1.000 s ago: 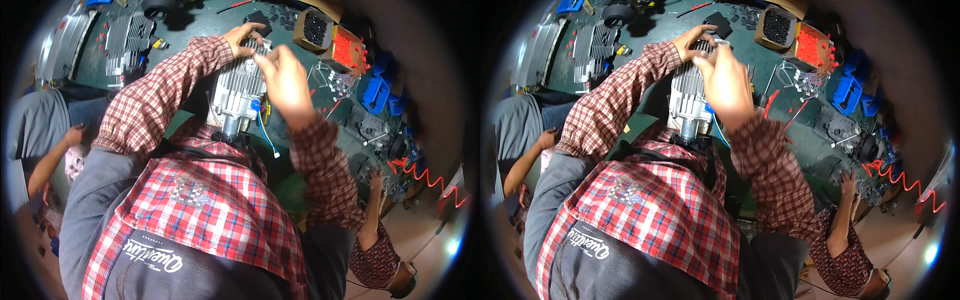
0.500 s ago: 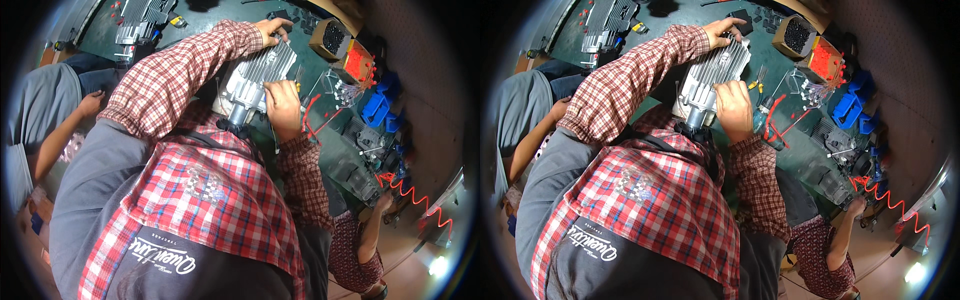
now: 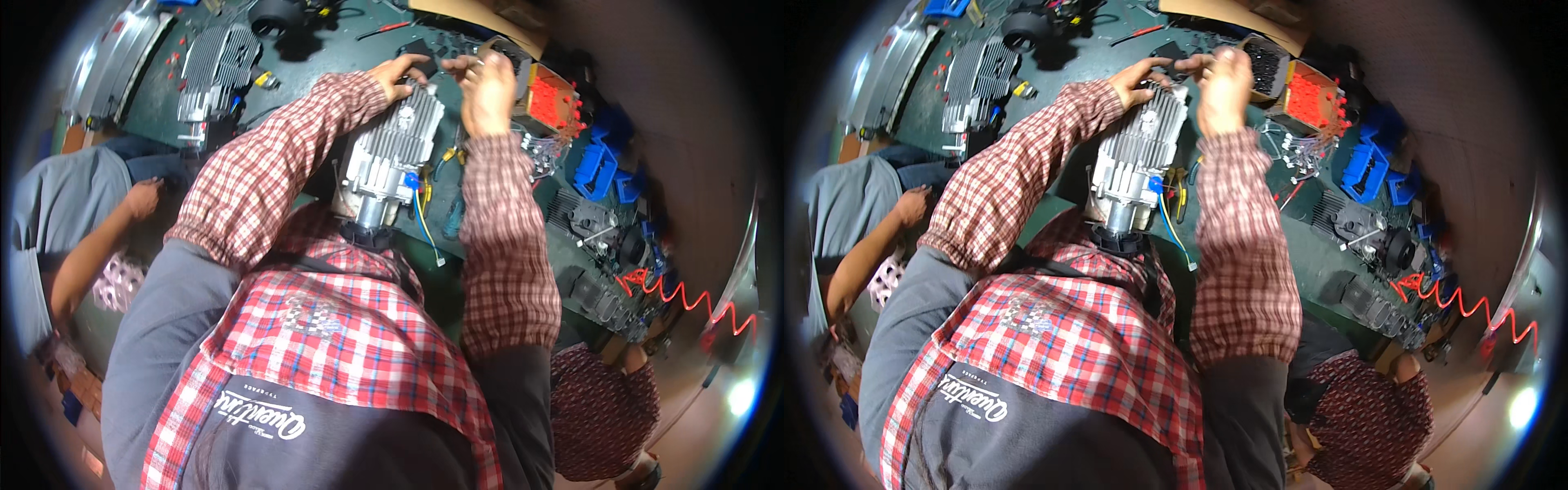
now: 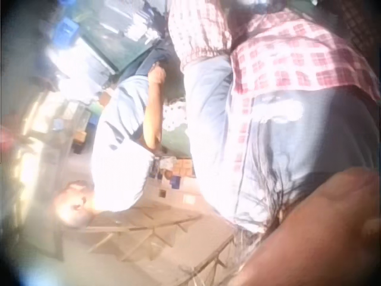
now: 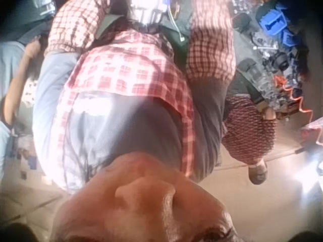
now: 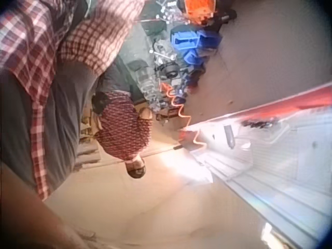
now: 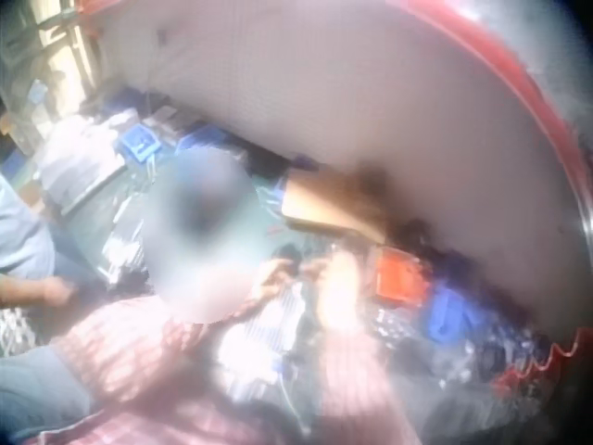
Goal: The person assembles a silver finned electronic component on a workbench. They use pliers to bend and insert metal pins into the component, then use a screwdriver to tighten screws. The person retrieves additional pins from a cardboard box and continues the assembly process.
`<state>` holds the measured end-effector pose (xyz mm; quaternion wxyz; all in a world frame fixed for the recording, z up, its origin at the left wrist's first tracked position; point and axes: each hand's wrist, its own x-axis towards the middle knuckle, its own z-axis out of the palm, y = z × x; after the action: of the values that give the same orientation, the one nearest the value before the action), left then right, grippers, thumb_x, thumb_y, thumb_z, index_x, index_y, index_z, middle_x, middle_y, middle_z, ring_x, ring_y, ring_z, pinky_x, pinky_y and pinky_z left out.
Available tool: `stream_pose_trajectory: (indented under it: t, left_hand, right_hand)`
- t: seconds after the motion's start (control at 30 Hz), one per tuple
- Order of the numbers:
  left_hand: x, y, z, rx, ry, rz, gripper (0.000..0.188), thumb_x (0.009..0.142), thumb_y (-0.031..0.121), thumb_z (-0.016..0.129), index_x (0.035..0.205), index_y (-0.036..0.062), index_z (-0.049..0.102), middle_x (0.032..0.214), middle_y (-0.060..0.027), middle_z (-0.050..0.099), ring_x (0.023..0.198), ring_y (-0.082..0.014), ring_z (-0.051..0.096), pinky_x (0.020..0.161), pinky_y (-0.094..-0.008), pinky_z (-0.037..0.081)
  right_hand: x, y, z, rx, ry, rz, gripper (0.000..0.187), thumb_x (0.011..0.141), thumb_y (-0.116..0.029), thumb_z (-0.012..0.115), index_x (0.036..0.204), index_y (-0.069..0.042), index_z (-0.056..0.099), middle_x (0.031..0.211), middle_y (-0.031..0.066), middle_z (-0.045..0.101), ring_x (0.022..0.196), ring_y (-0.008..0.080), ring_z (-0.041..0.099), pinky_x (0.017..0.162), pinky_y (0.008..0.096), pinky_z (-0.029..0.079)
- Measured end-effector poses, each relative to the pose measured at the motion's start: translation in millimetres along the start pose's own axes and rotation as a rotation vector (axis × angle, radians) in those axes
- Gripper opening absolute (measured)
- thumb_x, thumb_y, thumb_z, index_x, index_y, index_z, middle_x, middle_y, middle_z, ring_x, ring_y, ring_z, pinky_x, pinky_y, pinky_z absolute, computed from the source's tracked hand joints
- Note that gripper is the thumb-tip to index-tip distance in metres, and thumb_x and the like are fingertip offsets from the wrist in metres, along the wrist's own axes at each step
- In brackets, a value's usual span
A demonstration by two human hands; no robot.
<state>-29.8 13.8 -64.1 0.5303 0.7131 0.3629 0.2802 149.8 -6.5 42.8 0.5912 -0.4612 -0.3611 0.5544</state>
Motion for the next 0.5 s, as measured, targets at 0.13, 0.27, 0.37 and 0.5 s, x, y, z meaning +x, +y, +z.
stream_pose_trajectory:
  t: [0.13, 0.27, 0.37, 0.5]
  left_hand:
    - [-6.4, -1.5, 3.8, 0.020, 0.052, -0.044, 0.063, 0.087, 0.000, 0.058, 0.144, 0.0059, 0.033, 0.123, -0.0128, 0.063, 0.124, -0.0272, 0.053, 0.107, -0.0389, 0.039]
    - [-4.7, 4.8, -5.7, 0.275, -0.059, -0.154, 0.058, 0.087, 0.014, 0.067, 0.138, 0.0061, 0.041, 0.125, -0.0197, 0.061, 0.125, -0.0303, 0.053, 0.105, -0.0403, 0.042]
    - [-3.3, -12.9, -10.4, 0.294, -0.001, -0.160, 0.058, 0.087, 0.012, 0.066, 0.139, 0.0044, 0.039, 0.126, -0.0187, 0.061, 0.125, -0.0280, 0.053, 0.106, -0.0381, 0.041]
    - [15.9, 4.4, -0.3, 0.127, -0.077, -0.082, 0.064, 0.089, -0.006, 0.048, 0.148, 0.0013, 0.023, 0.130, -0.0151, 0.059, 0.129, -0.0246, 0.051, 0.111, -0.0335, 0.033]
  right_hand:
    - [18.8, 0.6, 32.5, -0.763, -0.010, -0.241, 0.020, 0.103, -0.019, 0.039, 0.098, -0.001, 0.044, 0.073, 0.0166, 0.062, 0.061, 0.0275, 0.062, 0.059, 0.0420, 0.053]
    - [2.7, 17.4, 80.8, -1.108, -0.087, -0.249, 0.021, 0.102, -0.018, 0.038, 0.106, 0.002, 0.042, 0.081, 0.0254, 0.066, 0.070, 0.0326, 0.068, 0.064, 0.0450, 0.054]
    - [0.8, 1.6, 93.2, -0.992, 0.043, -0.015, 0.024, 0.103, -0.022, 0.039, 0.107, 0.002, 0.042, 0.080, 0.0232, 0.067, 0.072, 0.0334, 0.068, 0.065, 0.0452, 0.053]
    - [2.5, -19.6, 14.9, -1.082, 0.511, -0.250, 0.020, 0.100, -0.023, 0.048, 0.102, -0.003, 0.047, 0.077, 0.0220, 0.067, 0.075, 0.0429, 0.065, 0.063, 0.0513, 0.048]
